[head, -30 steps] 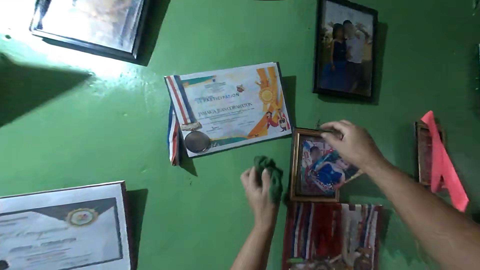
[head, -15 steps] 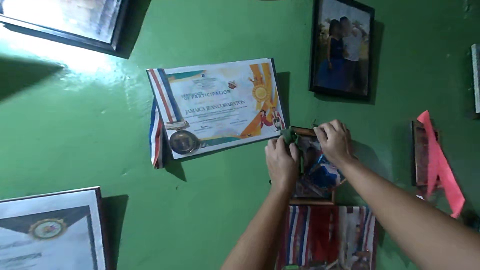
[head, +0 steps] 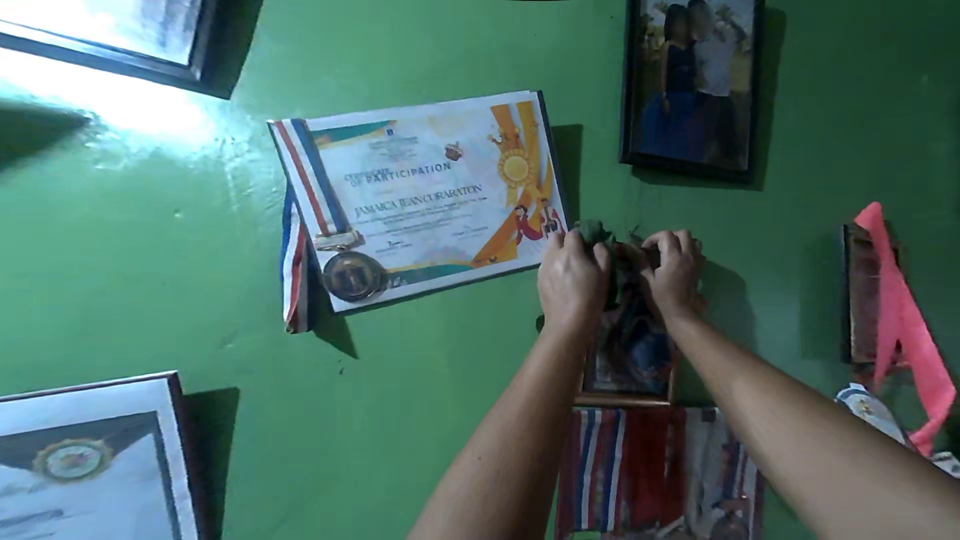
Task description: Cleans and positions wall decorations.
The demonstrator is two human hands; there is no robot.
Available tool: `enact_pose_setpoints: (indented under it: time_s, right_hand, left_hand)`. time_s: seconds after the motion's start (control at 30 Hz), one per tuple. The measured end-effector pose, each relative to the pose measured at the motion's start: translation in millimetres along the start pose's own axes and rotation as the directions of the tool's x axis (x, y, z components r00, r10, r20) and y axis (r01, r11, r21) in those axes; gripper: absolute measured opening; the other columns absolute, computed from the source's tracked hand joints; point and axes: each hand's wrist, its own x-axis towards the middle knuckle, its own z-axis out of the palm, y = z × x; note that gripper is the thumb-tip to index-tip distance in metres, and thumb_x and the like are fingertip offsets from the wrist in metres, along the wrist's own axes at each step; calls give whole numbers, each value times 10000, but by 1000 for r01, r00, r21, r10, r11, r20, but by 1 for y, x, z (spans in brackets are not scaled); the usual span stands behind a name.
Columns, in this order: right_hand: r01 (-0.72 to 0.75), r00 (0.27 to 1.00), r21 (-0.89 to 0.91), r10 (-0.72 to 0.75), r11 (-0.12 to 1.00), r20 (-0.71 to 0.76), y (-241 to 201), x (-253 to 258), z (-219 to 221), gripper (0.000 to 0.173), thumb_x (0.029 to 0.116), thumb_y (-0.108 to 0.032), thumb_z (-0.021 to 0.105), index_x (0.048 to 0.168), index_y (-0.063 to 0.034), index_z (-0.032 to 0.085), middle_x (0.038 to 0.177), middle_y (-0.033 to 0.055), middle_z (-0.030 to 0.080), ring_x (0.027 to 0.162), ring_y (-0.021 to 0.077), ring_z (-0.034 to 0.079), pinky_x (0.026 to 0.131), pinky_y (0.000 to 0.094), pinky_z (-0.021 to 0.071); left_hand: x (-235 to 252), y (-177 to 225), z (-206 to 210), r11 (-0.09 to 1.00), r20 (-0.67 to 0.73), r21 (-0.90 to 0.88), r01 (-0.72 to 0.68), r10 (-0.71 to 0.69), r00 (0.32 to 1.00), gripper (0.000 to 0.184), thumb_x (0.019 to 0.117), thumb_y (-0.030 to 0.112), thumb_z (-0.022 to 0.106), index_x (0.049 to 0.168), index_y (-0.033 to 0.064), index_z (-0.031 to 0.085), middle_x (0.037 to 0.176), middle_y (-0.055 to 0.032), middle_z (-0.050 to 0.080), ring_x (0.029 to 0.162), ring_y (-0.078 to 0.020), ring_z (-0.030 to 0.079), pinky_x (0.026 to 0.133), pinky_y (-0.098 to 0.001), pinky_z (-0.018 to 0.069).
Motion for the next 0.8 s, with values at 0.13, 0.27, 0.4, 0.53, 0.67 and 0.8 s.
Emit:
enact_pose_setpoints:
  time_s: [0.13,0.27,0.4,0.53,0.67,0.8]
  right_hand:
    - [23,998,48,-21,999,-56,3,-2,5,469,968,-399,673,1040,64,683,1048,292,636,1019,496,606,868,619,474]
    - [2,999,48,0,999,-54,3,-3,5,495,975,-439,649,1046,50,685,1061,283,638,1041,486,604,895,625,464]
    - [-8,999,42,9,999,-43,2,-2,6,513,969,-457,650,1042,49,682,1073,283,631,1042,480,599,893,621,460]
    - [1,999,36,0,999,-41,1,-1,7,514,972,-458,647,1047,50,682,1080,288,629,1045,482,595,898,624,453]
    - [5,999,24,-4,1000,-39,1,-1,6,521,981,-465,633,1060,47,685,1081,293,629,1059,492,591,916,625,452]
    - [-25,999,20,25,999,-22,-2,-1,4,526,988,-472,616,1071,43,684,1105,290,623,1082,485,583,928,630,438]
  left_hand:
    - [-18,-8,-7,994,97,2,112,-112,989,347,1044,307,532,1120,3,683,1117,-194,680,1044,-355,668,875,-560,521]
    - [-69,-34,-9,995,120,23,102,-104,987,324,1035,299,539,1036,1,667,1026,-183,666,931,-350,674,773,-553,538]
    - [-133,-70,-5,996,124,79,45,-55,991,275,994,265,583,987,9,684,937,-139,659,796,-291,676,688,-487,565]
    - [-171,-100,-9,967,115,188,-172,152,982,265,911,245,616,878,-2,708,816,-132,669,696,-284,694,614,-444,584]
    - [-166,-100,-34,985,205,163,-64,30,978,279,958,244,584,948,3,723,920,-142,696,793,-298,704,700,-483,585]
    - [-132,-83,-31,999,156,15,38,-40,987,250,1024,204,587,1055,-14,705,1038,-165,682,869,-309,681,766,-509,563]
